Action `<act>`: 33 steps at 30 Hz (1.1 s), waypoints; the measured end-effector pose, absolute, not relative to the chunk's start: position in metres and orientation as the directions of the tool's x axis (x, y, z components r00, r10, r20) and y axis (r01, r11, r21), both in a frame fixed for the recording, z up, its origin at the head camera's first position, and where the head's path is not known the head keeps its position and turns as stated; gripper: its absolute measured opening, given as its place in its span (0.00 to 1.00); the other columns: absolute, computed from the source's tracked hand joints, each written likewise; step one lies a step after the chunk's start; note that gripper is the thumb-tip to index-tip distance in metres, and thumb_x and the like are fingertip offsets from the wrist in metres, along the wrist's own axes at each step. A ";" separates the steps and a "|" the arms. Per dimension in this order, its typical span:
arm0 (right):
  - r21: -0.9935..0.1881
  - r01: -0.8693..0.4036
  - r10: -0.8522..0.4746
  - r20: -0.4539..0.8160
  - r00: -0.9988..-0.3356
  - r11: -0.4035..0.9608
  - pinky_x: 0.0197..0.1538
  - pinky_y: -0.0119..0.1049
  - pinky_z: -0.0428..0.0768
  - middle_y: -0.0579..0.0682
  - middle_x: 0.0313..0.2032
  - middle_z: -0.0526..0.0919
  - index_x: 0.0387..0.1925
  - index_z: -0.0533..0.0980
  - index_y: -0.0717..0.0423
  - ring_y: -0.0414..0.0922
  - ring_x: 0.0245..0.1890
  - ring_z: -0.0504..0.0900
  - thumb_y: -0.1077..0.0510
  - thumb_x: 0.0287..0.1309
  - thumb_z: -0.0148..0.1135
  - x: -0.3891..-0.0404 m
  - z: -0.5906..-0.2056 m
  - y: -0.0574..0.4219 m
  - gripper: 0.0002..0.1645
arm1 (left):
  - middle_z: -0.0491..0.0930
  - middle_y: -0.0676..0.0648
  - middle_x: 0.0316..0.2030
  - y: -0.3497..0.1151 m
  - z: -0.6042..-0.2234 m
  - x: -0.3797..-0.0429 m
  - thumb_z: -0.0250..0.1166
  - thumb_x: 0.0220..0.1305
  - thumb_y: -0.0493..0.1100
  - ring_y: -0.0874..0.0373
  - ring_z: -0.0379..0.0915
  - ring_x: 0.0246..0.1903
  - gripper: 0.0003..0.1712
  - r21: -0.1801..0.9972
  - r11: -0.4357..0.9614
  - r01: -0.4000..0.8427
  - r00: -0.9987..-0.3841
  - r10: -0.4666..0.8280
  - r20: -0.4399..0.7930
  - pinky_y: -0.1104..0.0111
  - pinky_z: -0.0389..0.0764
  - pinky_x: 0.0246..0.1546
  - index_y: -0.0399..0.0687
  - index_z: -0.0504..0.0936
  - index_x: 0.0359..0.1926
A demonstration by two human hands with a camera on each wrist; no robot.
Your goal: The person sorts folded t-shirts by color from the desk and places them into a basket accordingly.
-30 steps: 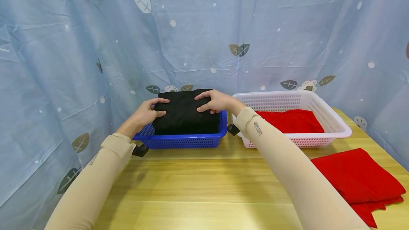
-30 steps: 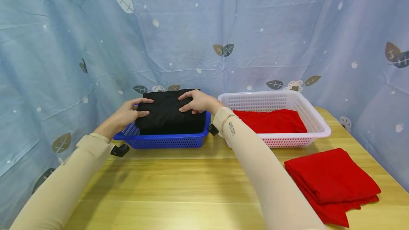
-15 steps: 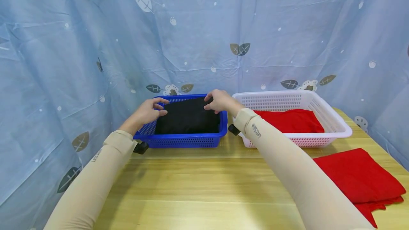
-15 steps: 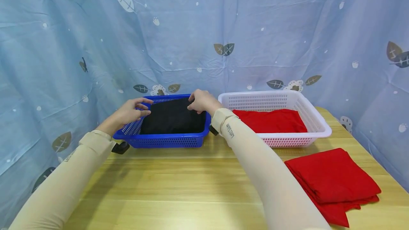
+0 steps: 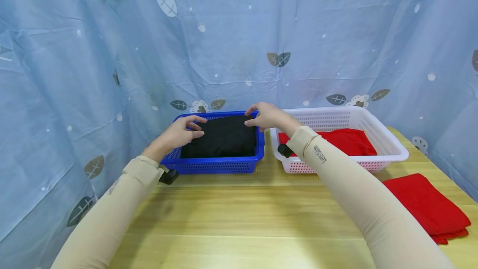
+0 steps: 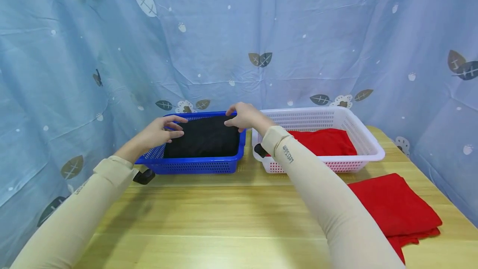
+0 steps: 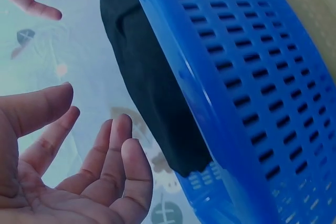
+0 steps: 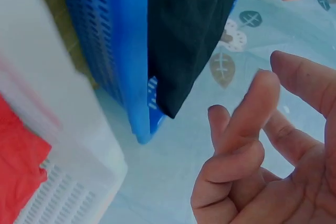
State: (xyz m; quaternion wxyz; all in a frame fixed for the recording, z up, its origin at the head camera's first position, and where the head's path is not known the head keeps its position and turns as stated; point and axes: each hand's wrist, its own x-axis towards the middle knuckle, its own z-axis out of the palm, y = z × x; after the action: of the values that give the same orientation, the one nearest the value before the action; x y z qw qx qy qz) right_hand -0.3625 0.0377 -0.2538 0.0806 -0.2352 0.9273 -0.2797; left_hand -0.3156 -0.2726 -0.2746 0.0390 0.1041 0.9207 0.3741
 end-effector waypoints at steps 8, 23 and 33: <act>-0.577 -0.396 -0.498 -0.022 -0.867 0.714 0.43 0.40 0.86 0.56 0.36 0.82 0.75 0.73 0.53 0.51 0.36 0.91 0.48 0.75 0.66 -0.351 -0.253 0.062 0.32 | 0.79 0.35 0.66 -0.257 -0.277 -0.308 0.63 0.80 0.42 0.38 0.79 0.62 0.29 0.703 0.679 0.211 -0.960 0.280 0.018 0.42 0.81 0.63 0.51 0.72 0.77; -0.599 -0.412 -0.524 -0.015 -0.852 0.687 0.47 0.41 0.87 0.62 0.55 0.84 0.75 0.72 0.51 0.47 0.32 0.88 0.49 0.74 0.66 -0.320 -0.253 0.113 0.33 | 0.82 0.37 0.60 -0.206 -0.289 -0.283 0.65 0.78 0.42 0.38 0.82 0.57 0.27 0.751 0.582 0.313 -0.910 0.411 0.061 0.47 0.84 0.54 0.56 0.76 0.74; -0.598 -0.418 -0.509 0.018 -0.860 0.684 0.45 0.43 0.90 0.63 0.59 0.82 0.75 0.73 0.52 0.45 0.33 0.89 0.48 0.72 0.70 -0.286 -0.255 0.162 0.35 | 0.84 0.39 0.56 -0.154 -0.301 -0.258 0.67 0.77 0.39 0.45 0.86 0.51 0.26 0.776 0.483 0.405 -0.838 0.535 0.104 0.59 0.87 0.52 0.54 0.77 0.72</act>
State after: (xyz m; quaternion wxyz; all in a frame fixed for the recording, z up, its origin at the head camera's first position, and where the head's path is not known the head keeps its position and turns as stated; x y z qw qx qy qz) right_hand -0.2859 0.1623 -0.2553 0.0749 -0.2534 0.9145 -0.3064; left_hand -0.2582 -0.1541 -0.3014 0.0760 0.2740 0.8577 0.4284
